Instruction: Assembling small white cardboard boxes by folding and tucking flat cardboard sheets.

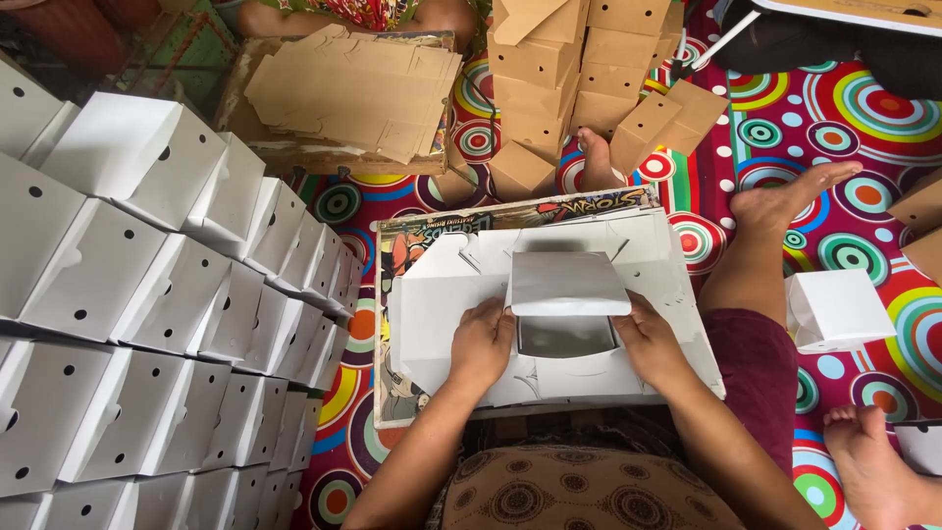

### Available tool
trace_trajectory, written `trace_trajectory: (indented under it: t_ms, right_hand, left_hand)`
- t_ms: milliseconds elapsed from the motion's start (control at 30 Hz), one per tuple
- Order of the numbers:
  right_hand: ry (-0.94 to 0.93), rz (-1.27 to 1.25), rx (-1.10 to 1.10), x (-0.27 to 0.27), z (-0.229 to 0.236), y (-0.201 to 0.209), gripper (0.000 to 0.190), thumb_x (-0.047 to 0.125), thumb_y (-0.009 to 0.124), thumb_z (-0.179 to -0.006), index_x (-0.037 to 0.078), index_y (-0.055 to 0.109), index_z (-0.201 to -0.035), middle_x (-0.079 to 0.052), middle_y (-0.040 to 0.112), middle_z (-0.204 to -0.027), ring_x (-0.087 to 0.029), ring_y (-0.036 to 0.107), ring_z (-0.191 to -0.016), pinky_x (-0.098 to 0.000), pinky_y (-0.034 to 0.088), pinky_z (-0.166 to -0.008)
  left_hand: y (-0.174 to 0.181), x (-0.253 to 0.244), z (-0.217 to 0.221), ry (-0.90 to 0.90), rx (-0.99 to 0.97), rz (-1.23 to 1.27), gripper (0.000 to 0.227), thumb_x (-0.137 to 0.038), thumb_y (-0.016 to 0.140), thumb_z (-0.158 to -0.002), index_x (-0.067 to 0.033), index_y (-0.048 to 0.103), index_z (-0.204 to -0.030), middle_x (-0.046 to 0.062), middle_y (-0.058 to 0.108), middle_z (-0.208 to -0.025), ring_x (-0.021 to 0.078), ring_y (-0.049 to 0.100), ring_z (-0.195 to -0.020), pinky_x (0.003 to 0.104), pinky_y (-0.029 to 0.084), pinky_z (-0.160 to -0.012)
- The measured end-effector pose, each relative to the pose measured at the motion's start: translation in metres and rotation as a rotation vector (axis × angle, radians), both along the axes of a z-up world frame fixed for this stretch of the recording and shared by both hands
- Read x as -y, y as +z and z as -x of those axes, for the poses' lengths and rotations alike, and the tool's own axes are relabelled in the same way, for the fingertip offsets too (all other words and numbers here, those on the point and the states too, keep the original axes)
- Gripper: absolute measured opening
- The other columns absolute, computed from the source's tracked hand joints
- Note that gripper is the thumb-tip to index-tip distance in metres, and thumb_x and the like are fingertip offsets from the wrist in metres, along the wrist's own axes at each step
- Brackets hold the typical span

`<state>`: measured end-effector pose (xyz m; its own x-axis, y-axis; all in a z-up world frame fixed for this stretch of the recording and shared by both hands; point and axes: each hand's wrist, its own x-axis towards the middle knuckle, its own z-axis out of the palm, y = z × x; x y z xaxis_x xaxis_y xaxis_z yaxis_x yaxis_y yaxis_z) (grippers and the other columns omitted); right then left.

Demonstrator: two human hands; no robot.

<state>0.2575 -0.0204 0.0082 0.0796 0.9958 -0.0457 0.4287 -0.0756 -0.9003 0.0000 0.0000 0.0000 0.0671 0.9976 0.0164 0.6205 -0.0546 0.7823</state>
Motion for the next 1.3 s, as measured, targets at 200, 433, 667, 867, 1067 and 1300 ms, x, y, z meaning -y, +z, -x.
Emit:
trace_trajectory:
  t_ms: [200, 433, 667, 867, 1067, 1300]
  right_hand:
    - [0.062, 0.138, -0.108, 0.002, -0.015, -0.010, 0.048, 0.030, 0.044, -0.108, -0.006, 0.066, -0.131, -0.030, 0.062, -0.136, -0.047, 0.059, -0.125, -0.0611, 0.045, -0.105]
    - [0.128, 0.080, 0.007, -0.010, -0.013, 0.009, 0.060, 0.041, 0.057, -0.101, -0.004, 0.057, -0.141, -0.031, 0.054, -0.143, -0.049, 0.055, -0.131, -0.0599, 0.045, -0.107]
    - [0.170, 0.029, -0.083, -0.029, -0.017, -0.020, 0.069, 0.049, 0.037, -0.109, -0.006, 0.047, -0.149, -0.033, 0.050, -0.145, -0.048, 0.048, -0.135, -0.0614, 0.037, -0.113]
    - [0.256, 0.073, -0.022, -0.021, -0.015, -0.007, 0.069, 0.042, 0.046, -0.105, -0.006, 0.039, -0.153, -0.033, 0.043, -0.150, -0.049, 0.044, -0.139, -0.0580, 0.040, -0.112]
    - [0.233, 0.014, -0.009, -0.002, -0.017, 0.043, 0.082, 0.029, 0.070, -0.091, -0.011, 0.033, -0.153, -0.040, 0.036, -0.151, -0.055, 0.039, -0.140, -0.0638, 0.039, -0.110]
    - [0.379, -0.433, -0.009, 0.000, -0.012, 0.041, 0.074, 0.034, 0.063, -0.093, 0.010, 0.038, -0.158, -0.018, 0.034, -0.162, -0.037, 0.035, -0.148, -0.0499, 0.038, -0.113]
  left_hand:
    - [0.005, 0.006, 0.004, -0.054, -0.160, -0.041, 0.048, -0.039, 0.040, -0.108, -0.0074, 0.072, -0.126, 0.017, 0.066, -0.135, 0.0373, 0.057, -0.128, 0.054, 0.041, -0.108]
    - [-0.011, 0.000, 0.001, -0.005, -0.405, -0.324, 0.038, -0.035, 0.047, -0.105, -0.0122, 0.077, -0.108, 0.012, 0.071, -0.123, 0.0306, 0.063, -0.116, 0.049, 0.039, -0.101]
    - [-0.016, -0.006, 0.002, -0.039, -0.398, -0.359, 0.037, -0.033, 0.047, -0.104, -0.0124, 0.078, -0.107, 0.012, 0.073, -0.119, 0.0303, 0.064, -0.113, 0.051, 0.037, -0.101]
    - [-0.023, -0.003, 0.005, -0.046, -0.494, -0.414, 0.031, -0.032, 0.055, -0.101, -0.0127, 0.077, -0.111, 0.015, 0.071, -0.122, 0.0337, 0.062, -0.116, 0.059, 0.031, -0.105]
    - [0.016, 0.009, 0.019, -0.093, -0.131, -0.286, 0.056, -0.015, 0.064, -0.096, -0.0015, 0.049, -0.148, 0.028, 0.064, -0.133, 0.0438, 0.061, -0.119, 0.059, 0.040, -0.104]
    - [0.032, -0.004, 0.015, -0.357, 0.466, -0.313, 0.061, -0.022, 0.062, -0.099, -0.0055, 0.043, -0.154, 0.021, 0.041, -0.158, 0.0411, 0.040, -0.146, 0.050, 0.039, -0.115]
